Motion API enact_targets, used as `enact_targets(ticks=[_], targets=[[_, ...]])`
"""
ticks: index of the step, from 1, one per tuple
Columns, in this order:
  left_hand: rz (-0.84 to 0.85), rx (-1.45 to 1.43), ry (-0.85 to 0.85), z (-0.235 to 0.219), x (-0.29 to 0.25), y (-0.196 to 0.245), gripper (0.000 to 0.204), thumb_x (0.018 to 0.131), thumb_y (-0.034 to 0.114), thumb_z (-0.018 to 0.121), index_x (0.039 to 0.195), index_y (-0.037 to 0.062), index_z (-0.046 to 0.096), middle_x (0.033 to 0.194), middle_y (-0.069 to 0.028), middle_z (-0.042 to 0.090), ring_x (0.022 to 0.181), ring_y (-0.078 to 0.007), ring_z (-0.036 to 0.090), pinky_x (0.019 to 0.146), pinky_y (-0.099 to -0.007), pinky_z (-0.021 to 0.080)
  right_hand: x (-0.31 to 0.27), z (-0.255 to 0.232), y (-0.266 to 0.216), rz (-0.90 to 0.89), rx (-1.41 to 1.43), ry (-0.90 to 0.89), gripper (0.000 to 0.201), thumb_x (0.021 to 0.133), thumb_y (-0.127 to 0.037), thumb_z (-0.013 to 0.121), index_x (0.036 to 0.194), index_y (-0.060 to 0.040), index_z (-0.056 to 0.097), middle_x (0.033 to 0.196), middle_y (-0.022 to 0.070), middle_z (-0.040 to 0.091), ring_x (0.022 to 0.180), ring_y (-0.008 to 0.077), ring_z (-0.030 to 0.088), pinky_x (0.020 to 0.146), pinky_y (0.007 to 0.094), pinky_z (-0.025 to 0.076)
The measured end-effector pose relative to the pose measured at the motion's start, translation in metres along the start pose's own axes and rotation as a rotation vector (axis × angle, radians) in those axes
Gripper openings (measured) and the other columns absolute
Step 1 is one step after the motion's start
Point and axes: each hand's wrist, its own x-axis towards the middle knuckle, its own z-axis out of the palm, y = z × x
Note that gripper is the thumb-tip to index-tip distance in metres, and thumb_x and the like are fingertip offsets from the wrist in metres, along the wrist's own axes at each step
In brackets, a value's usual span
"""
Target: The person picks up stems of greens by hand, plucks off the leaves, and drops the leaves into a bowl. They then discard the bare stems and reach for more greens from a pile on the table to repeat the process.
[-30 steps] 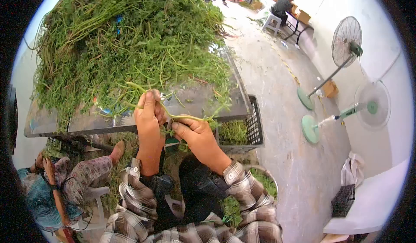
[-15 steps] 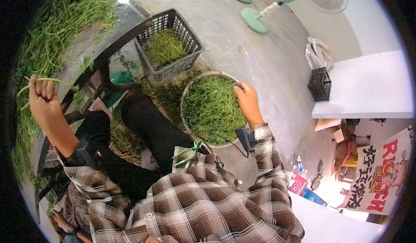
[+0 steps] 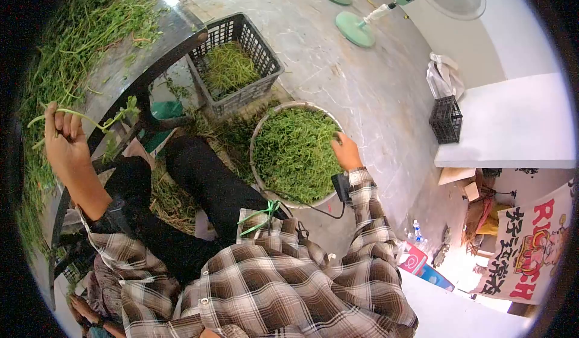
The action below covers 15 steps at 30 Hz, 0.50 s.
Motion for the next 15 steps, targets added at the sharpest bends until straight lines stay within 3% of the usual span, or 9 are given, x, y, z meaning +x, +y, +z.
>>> enact_targets(ticks=[2, 4, 5, 8, 11, 15], targets=[[0.003, -0.006, 0.005, 0.005, -0.004, -0.002, 0.011, 0.090, 0.009, 0.051, 0.086, -0.0014, 0.050, 0.060, 0.0019, 0.031, 0.048, -0.0063, 0.025, 0.041, -0.0214, 0.023, 0.008, -0.014, -0.040, 0.050, 0.102, -0.048, 0.039, 0.082, -0.026, 0.053, 0.112, -0.0005, 0.055, 0.102, 0.0222, 0.060, 0.087, 0.0325, 0.061, 0.075, 0.0357, 0.048], [0.010, -0.012, 0.014, 0.011, -0.010, -0.004, 0.012, 0.090, 0.009, 0.051, 0.086, -0.0016, 0.050, 0.060, 0.0019, 0.032, 0.048, -0.0064, 0.024, 0.041, -0.0213, 0.023, 0.015, -0.025, -0.077, 0.124, 0.365, -0.102, 0.033, 0.084, -0.024, 0.052, 0.105, 0.0011, 0.059, 0.090, 0.0139, 0.064, 0.076, 0.0189, 0.063, 0.063, 0.0282, 0.050], [0.020, 0.010, 0.038, 0.015, -0.012, -0.003, 0.012, 0.090, 0.010, 0.051, 0.086, -0.0016, 0.050, 0.061, 0.0019, 0.032, 0.048, -0.0063, 0.024, 0.041, -0.0213, 0.023, 0.020, -0.023, -0.086, 0.036, 0.515, -0.046, 0.029, 0.087, -0.021, 0.050, 0.102, 0.0020, 0.060, 0.082, 0.0078, 0.063, 0.070, 0.0103, 0.059, 0.056, 0.0226, 0.048], [0.022, 0.035, 0.057, 0.010, -0.010, 0.000, 0.014, 0.091, 0.011, 0.050, 0.087, -0.0019, 0.050, 0.061, 0.0019, 0.031, 0.049, -0.0061, 0.025, 0.041, -0.0212, 0.023, 0.027, -0.041, -0.142, -0.006, 0.705, -0.122, 0.027, 0.089, -0.019, 0.048, 0.100, 0.0028, 0.060, 0.082, 0.0067, 0.063, 0.068, 0.0115, 0.060, 0.057, 0.0230, 0.049], [0.012, 0.003, 0.026, 0.007, -0.010, -0.001, 0.011, 0.090, 0.007, 0.051, 0.093, -0.0033, 0.051, 0.061, 0.0011, 0.033, 0.048, -0.0071, 0.024, 0.041, -0.0221, 0.024, 0.036, -0.053, -0.174, -0.113, 0.697, -0.189, 0.028, 0.090, -0.022, 0.048, 0.099, 0.0014, 0.060, 0.090, 0.0077, 0.062, 0.074, 0.0111, 0.059, 0.062, 0.0239, 0.049], [0.043, 0.017, 0.054, 0.010, -0.011, 0.000, 0.015, 0.091, 0.011, 0.050, 0.088, -0.0028, 0.051, 0.062, 0.0020, 0.031, 0.049, -0.0060, 0.026, 0.041, -0.0210, 0.024, 0.044, -0.068, -0.187, -0.173, 0.766, -0.094, 0.025, 0.089, -0.018, 0.049, 0.096, 0.0023, 0.061, 0.086, 0.0082, 0.063, 0.067, 0.0105, 0.059, 0.057, 0.0227, 0.049]])
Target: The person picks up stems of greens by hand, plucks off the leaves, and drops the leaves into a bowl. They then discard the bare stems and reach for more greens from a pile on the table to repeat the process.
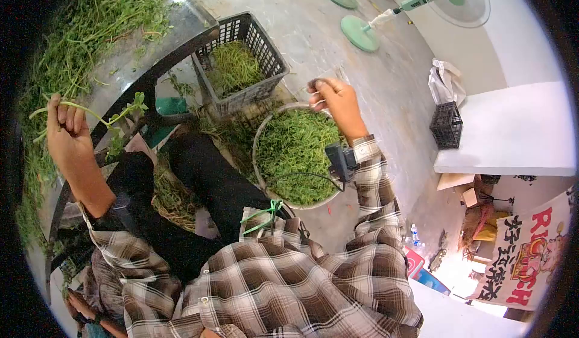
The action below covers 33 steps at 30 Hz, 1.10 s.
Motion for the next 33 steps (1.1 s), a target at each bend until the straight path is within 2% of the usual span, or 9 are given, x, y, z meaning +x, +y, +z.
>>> enact_targets(ticks=[5, 9, 12, 15, 20, 23, 27, 29, 33], targets=[[-0.001, 0.014, -0.037, -0.008, 0.004, 0.002, 0.017, 0.092, 0.013, 0.048, 0.090, -0.0031, 0.051, 0.062, 0.0018, 0.031, 0.049, -0.0064, 0.025, 0.041, -0.0210, 0.024, -0.007, -0.024, 0.009, 0.022, -0.014, 0.104, 0.025, 0.089, -0.019, 0.050, 0.097, 0.0016, 0.061, 0.085, 0.0083, 0.063, 0.066, 0.0102, 0.059, 0.057, 0.0220, 0.048], [-0.006, 0.025, -0.043, -0.010, 0.005, 0.000, 0.018, 0.093, 0.014, 0.047, 0.090, -0.0031, 0.051, 0.062, 0.0019, 0.031, 0.049, -0.0063, 0.025, 0.041, -0.0210, 0.024, -0.013, -0.036, 0.046, 0.112, 0.074, 0.151, 0.025, 0.089, -0.018, 0.049, 0.097, 0.0031, 0.060, 0.083, 0.0083, 0.062, 0.065, 0.0099, 0.058, 0.056, 0.0226, 0.048], [-0.003, 0.024, -0.068, -0.013, 0.004, -0.001, 0.018, 0.093, 0.015, 0.047, 0.090, -0.0030, 0.051, 0.062, 0.0018, 0.031, 0.049, -0.0060, 0.025, 0.042, -0.0211, 0.024, -0.018, -0.048, 0.090, 0.303, 0.173, 0.218, 0.023, 0.089, -0.017, 0.048, 0.097, 0.0028, 0.059, 0.082, 0.0080, 0.062, 0.064, 0.0102, 0.058, 0.054, 0.0229, 0.048], [-0.012, 0.028, -0.078, -0.017, 0.008, 0.000, 0.018, 0.093, 0.014, 0.048, 0.090, -0.0029, 0.051, 0.062, 0.0023, 0.031, 0.049, -0.0055, 0.025, 0.041, -0.0210, 0.023, -0.030, -0.055, 0.120, 0.376, 0.201, 0.267, 0.024, 0.089, -0.017, 0.048, 0.098, 0.0028, 0.057, 0.082, 0.0082, 0.062, 0.064, 0.0102, 0.058, 0.054, 0.0232, 0.048], [-0.031, 0.073, -0.050, -0.015, 0.011, -0.002, 0.017, 0.093, 0.015, 0.048, 0.090, -0.0022, 0.051, 0.061, 0.0034, 0.032, 0.048, -0.0049, 0.025, 0.041, -0.0208, 0.023, -0.039, -0.062, 0.157, 0.463, 0.204, 0.226, 0.025, 0.089, -0.018, 0.048, 0.101, 0.0023, 0.056, 0.084, 0.0075, 0.061, 0.065, 0.0111, 0.058, 0.053, 0.0239, 0.048], [-0.044, 0.045, -0.101, -0.020, 0.012, -0.003, 0.017, 0.092, 0.015, 0.048, 0.091, -0.0020, 0.051, 0.061, 0.0031, 0.032, 0.048, -0.0049, 0.026, 0.041, -0.0205, 0.023, -0.040, -0.059, 0.168, 0.521, 0.201, 0.253, 0.025, 0.089, -0.017, 0.048, 0.102, 0.0019, 0.056, 0.084, 0.0072, 0.061, 0.066, 0.0117, 0.058, 0.054, 0.0238, 0.048], [-0.038, 0.048, -0.079, -0.016, 0.011, -0.004, 0.017, 0.092, 0.015, 0.048, 0.091, -0.0020, 0.051, 0.061, 0.0029, 0.032, 0.048, -0.0051, 0.026, 0.041, -0.0204, 0.024, -0.038, -0.050, 0.160, 0.533, 0.165, 0.251, 0.025, 0.090, -0.018, 0.047, 0.103, 0.0020, 0.055, 0.085, 0.0071, 0.061, 0.066, 0.0116, 0.058, 0.054, 0.0236, 0.048], [-0.029, 0.063, -0.065, -0.014, 0.010, -0.003, 0.018, 0.093, 0.015, 0.048, 0.091, -0.0021, 0.051, 0.062, 0.0025, 0.032, 0.049, -0.0053, 0.025, 0.041, -0.0204, 0.024, -0.036, -0.051, 0.163, 0.462, 0.203, 0.170, 0.026, 0.089, -0.019, 0.049, 0.103, 0.0019, 0.056, 0.086, 0.0070, 0.061, 0.067, 0.0111, 0.057, 0.054, 0.0231, 0.047], [-0.032, 0.048, -0.074, -0.019, 0.009, -0.002, 0.018, 0.093, 0.015, 0.047, 0.092, -0.0025, 0.051, 0.062, 0.0022, 0.032, 0.049, -0.0054, 0.025, 0.041, -0.0205, 0.024, -0.032, -0.045, 0.160, 0.471, 0.146, 0.183, 0.026, 0.088, -0.019, 0.049, 0.102, 0.0018, 0.056, 0.085, 0.0068, 0.060, 0.066, 0.0106, 0.057, 0.054, 0.0232, 0.047]])
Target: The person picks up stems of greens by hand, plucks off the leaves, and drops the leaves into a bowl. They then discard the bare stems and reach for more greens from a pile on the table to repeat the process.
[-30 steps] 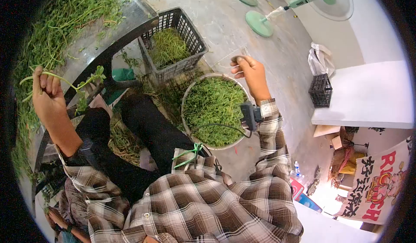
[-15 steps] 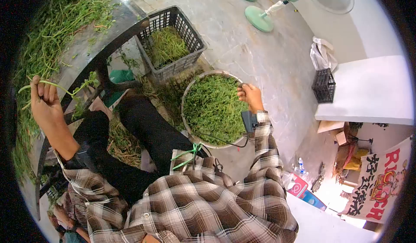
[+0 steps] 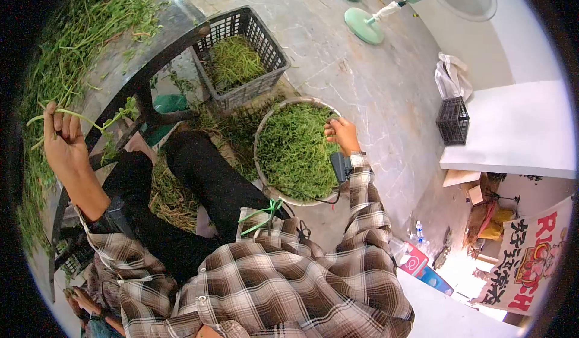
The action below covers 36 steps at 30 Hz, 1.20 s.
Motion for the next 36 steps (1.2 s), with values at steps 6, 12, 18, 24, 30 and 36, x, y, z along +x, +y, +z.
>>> enact_targets(ticks=[6, 12, 18, 24, 30, 36], targets=[[0.020, 0.038, 0.029, -0.004, -0.001, 0.006, 0.018, 0.093, 0.015, 0.047, 0.092, -0.0033, 0.051, 0.063, 0.0025, 0.030, 0.050, -0.0056, 0.024, 0.043, -0.0206, 0.023, 0.018, -0.005, 0.053, 0.055, -0.157, 0.081, 0.026, 0.084, -0.015, 0.051, 0.102, 0.0015, 0.058, 0.080, 0.0069, 0.060, 0.063, 0.0116, 0.056, 0.052, 0.0248, 0.048], [0.032, 0.140, -0.018, -0.018, 0.007, 0.011, 0.016, 0.092, 0.013, 0.048, 0.094, -0.0034, 0.050, 0.063, 0.0025, 0.030, 0.050, -0.0054, 0.026, 0.044, -0.0207, 0.024, 0.039, -0.020, 0.126, 0.164, -0.290, 0.147, 0.036, 0.077, -0.014, 0.055, 0.109, 0.0031, 0.057, 0.071, 0.0093, 0.061, 0.058, 0.0139, 0.057, 0.046, 0.0280, 0.048], [0.019, 0.129, -0.061, -0.021, 0.009, 0.007, 0.016, 0.092, 0.012, 0.048, 0.095, -0.0037, 0.050, 0.063, 0.0024, 0.031, 0.050, -0.0052, 0.026, 0.043, -0.0204, 0.024, 0.038, -0.004, 0.133, 0.152, -0.531, 0.150, 0.053, 0.072, -0.015, 0.060, 0.122, -0.0008, 0.048, 0.058, 0.0095, 0.058, 0.048, 0.0153, 0.055, 0.044, 0.0309, 0.045], [-0.009, 0.145, -0.085, -0.028, 0.011, 0.007, 0.016, 0.092, 0.012, 0.047, 0.095, -0.0036, 0.049, 0.064, 0.0023, 0.031, 0.050, -0.0053, 0.026, 0.043, -0.0205, 0.024, 0.064, -0.002, 0.169, 0.225, -0.792, 0.068, 0.050, 0.077, -0.017, 0.057, 0.124, -0.0010, 0.046, 0.075, 0.0203, 0.063, 0.053, 0.0239, 0.058, 0.047, 0.0376, 0.046], [-0.039, 0.120, -0.130, -0.023, 0.010, 0.007, 0.016, 0.093, 0.012, 0.046, 0.096, -0.0030, 0.048, 0.064, 0.0025, 0.030, 0.050, -0.0051, 0.026, 0.044, -0.0207, 0.024, 0.081, -0.043, 0.219, 0.080, -0.479, 0.049, 0.033, 0.085, -0.017, 0.051, 0.112, 0.0004, 0.054, 0.061, 0.0073, 0.054, 0.046, 0.0133, 0.048, 0.043, 0.0285, 0.042], [0.011, 0.171, -0.098, -0.020, 0.006, 0.005, 0.016, 0.094, 0.013, 0.045, 0.097, -0.0031, 0.048, 0.065, 0.0025, 0.030, 0.051, -0.0055, 0.025, 0.045, -0.0211, 0.024, 0.018, -0.060, 0.120, 0.239, 0.175, 0.229, 0.026, 0.087, -0.021, 0.056, 0.107, -0.0043, 0.058, 0.067, 0.0021, 0.054, 0.057, 0.0112, 0.052, 0.048, 0.0254, 0.047]])
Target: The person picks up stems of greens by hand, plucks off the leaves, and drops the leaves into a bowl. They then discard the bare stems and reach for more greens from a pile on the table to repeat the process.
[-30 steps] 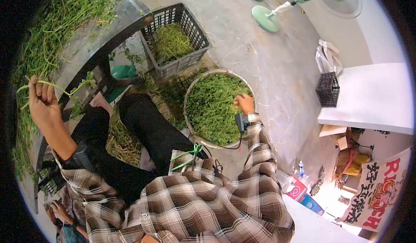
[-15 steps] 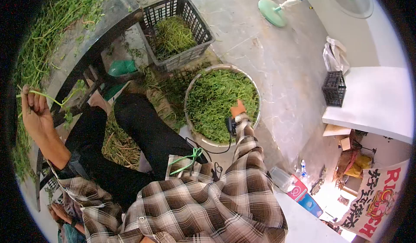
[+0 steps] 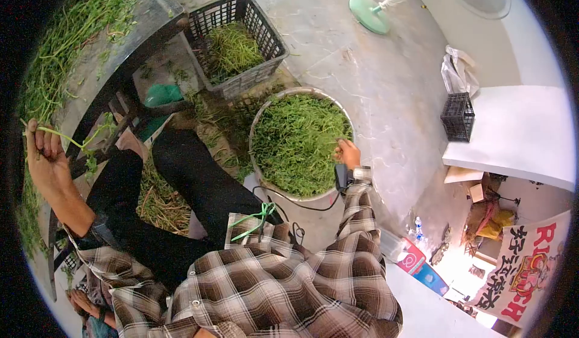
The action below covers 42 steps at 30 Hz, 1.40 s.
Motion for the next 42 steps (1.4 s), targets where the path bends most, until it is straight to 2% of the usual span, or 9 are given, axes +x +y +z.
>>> enact_targets(ticks=[5, 7, 10, 21, 25, 31, 35, 37, 42], targets=[[0.017, -0.019, 0.102, 0.015, -0.006, -0.001, 0.014, 0.091, 0.012, 0.050, 0.094, -0.0021, 0.051, 0.064, 0.0034, 0.031, 0.051, -0.0050, 0.026, 0.045, -0.0211, 0.025, -0.007, -0.023, -0.010, -0.010, 0.181, -0.102, 0.026, 0.086, -0.020, 0.057, 0.108, -0.0050, 0.057, 0.073, 0.0023, 0.054, 0.070, 0.0115, 0.054, 0.051, 0.0265, 0.049], [-0.016, 0.059, 0.254, 0.025, -0.007, 0.000, 0.010, 0.087, 0.011, 0.057, 0.085, 0.0018, 0.053, 0.062, 0.0043, 0.033, 0.050, -0.0043, 0.028, 0.044, -0.0215, 0.024, 0.009, -0.040, -0.007, -0.555, -1.015, -0.213, 0.029, 0.085, -0.023, 0.058, 0.107, -0.0057, 0.057, 0.071, 0.0030, 0.055, 0.065, 0.0133, 0.056, 0.050, 0.0268, 0.049], [-0.010, 0.086, 0.270, 0.050, -0.022, -0.002, 0.012, 0.086, 0.017, 0.058, 0.078, 0.0086, 0.054, 0.060, 0.0051, 0.036, 0.049, -0.0051, 0.029, 0.042, -0.0210, 0.023, -0.010, -0.007, -0.022, -0.106, -0.367, -0.069, 0.031, 0.083, -0.021, 0.054, 0.109, -0.0037, 0.051, 0.074, 0.0049, 0.051, 0.061, 0.0135, 0.052, 0.053, 0.0291, 0.051], [-0.008, -0.027, 0.240, 0.066, -0.030, -0.006, 0.020, 0.093, 0.024, 0.046, 0.083, 0.0075, 0.051, 0.062, 0.0045, 0.034, 0.048, -0.0049, 0.028, 0.041, -0.0196, 0.023, -0.210, 0.233, -0.232, -0.706, -0.310, -0.717, 0.021, 0.088, -0.016, 0.050, 0.099, -0.0044, 0.063, 0.080, 0.0013, 0.059, 0.065, 0.0070, 0.053, 0.057, 0.0206, 0.045], [-0.006, -0.071, 0.237, 0.061, -0.027, -0.002, 0.021, 0.094, 0.024, 0.045, 0.083, 0.0077, 0.051, 0.061, 0.0044, 0.034, 0.048, -0.0047, 0.028, 0.040, -0.0195, 0.023, -0.277, 0.305, -0.248, -1.516, -0.529, -0.876, 0.026, 0.082, -0.013, 0.054, 0.104, 0.0004, 0.058, 0.101, 0.0144, 0.056, 0.095, 0.0270, 0.054, 0.084, 0.0333, 0.042], [-0.020, -0.069, 0.265, 0.052, -0.031, 0.008, 0.023, 0.092, 0.028, 0.048, 0.082, 0.0080, 0.051, 0.061, 0.0049, 0.035, 0.047, -0.0037, 0.029, 0.040, -0.0185, 0.024, -0.310, 0.359, -0.222, -0.804, -0.540, -1.454, 0.024, 0.082, -0.015, 0.057, 0.100, 0.0020, 0.057, 0.086, 0.0104, 0.059, 0.078, 0.0249, 0.056, 0.072, 0.0319, 0.044], [-0.027, -0.090, 0.219, 0.049, -0.032, 0.010, 0.024, 0.092, 0.030, 0.049, 0.081, 0.0080, 0.052, 0.060, 0.0051, 0.035, 0.046, -0.0031, 0.028, 0.040, -0.0186, 0.023, -0.309, 0.366, -0.211, -0.830, -0.521, -1.429, 0.015, 0.083, -0.012, 0.054, 0.088, 0.0014, 0.058, 0.077, 0.0099, 0.060, 0.071, 0.0206, 0.056, 0.067, 0.0302, 0.043], [-0.017, 0.054, 0.197, 0.052, -0.037, 0.007, 0.026, 0.092, 0.030, 0.049, 0.080, 0.0075, 0.052, 0.060, 0.0051, 0.036, 0.047, -0.0025, 0.029, 0.041, -0.0189, 0.023, -0.304, 0.371, -0.205, -1.717, -0.703, -0.910, 0.013, 0.082, -0.012, 0.054, 0.082, 0.0014, 0.055, 0.073, 0.0137, 0.055, 0.065, 0.0166, 0.052, 0.059, 0.0321, 0.042], [0.226, 0.561, 0.001, 0.073, -0.050, -0.014, 0.030, 0.094, 0.030, 0.044, 0.080, 0.0053, 0.052, 0.061, 0.0048, 0.038, 0.055, -0.0033, 0.032, 0.048, -0.0222, 0.026, -0.279, 0.373, -0.211, -1.281, -0.766, -1.045, 0.015, 0.078, -0.014, 0.052, 0.074, 0.0006, 0.051, 0.072, 0.0185, 0.054, 0.068, 0.0341, 0.054, 0.054, 0.0388, 0.042]])
